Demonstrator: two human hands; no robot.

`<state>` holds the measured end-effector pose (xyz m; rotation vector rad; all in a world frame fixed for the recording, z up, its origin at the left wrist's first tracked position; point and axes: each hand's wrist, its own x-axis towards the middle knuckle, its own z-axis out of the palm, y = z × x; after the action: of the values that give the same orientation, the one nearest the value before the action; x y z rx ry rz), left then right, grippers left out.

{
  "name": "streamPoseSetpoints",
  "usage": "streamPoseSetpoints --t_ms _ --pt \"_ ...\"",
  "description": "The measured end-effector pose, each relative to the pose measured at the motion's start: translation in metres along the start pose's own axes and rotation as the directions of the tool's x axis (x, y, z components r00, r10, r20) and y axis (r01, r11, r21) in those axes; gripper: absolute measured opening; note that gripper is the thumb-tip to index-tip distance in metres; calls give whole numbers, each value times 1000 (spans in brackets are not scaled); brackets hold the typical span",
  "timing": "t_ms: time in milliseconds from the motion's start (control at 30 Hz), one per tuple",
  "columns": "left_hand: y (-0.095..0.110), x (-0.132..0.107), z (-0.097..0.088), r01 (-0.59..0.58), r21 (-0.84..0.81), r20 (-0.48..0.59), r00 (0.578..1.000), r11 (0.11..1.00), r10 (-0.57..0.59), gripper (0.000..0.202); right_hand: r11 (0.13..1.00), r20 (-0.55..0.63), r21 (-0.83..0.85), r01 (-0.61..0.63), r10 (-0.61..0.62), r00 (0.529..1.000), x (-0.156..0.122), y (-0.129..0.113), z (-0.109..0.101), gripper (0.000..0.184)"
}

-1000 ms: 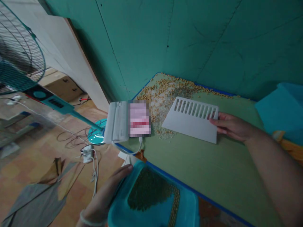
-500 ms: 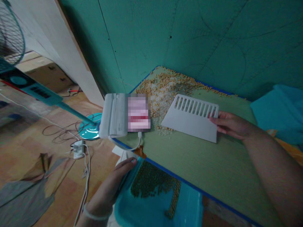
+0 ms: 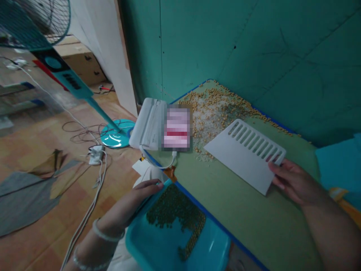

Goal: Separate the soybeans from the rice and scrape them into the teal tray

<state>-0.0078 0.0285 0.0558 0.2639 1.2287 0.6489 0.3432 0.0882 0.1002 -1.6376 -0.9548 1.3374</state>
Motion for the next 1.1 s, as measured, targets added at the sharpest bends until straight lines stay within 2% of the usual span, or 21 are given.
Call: streamPoseSetpoints --t_ms 200,333,433,600,733,800,900,1100 --pt "-1 4 2 25 81 31 999 996 -28 27 999 -46 42 -16 18 999 0 0 2 29" --pt "0 2 1 47 98 -1 999 994 -47 25 999 -45 34 -23 24 999 -1 -1 5 30" --pt "-2 0 -3 24 65 -30 999 998 -23 22 1000 -46 21 -19 20 999 -1 -1 4 31" --pt "-5 -2 -8 -7 -19 -63 998 1000 6 7 999 -18 -22 -30 30 999 1 2 0 33" --pt "1 -7 -3 -48 -58 -30 998 997 47 5 999 -4 -36 -28 28 1000 1 3 -3 34" --pt "6 -12 1 -29 -85 1 1000 996 29 14 998 10 -51 -27 27 1000 0 4 -4 33" --pt "10 -15 4 14 -78 74 997 997 -8 12 998 18 -57 -25 26 999 0 5 -4 33" --pt "0 -8 -5 -22 -114 199 979 993 44 14 997 5 29 71 -71 997 1 3 -5 26"
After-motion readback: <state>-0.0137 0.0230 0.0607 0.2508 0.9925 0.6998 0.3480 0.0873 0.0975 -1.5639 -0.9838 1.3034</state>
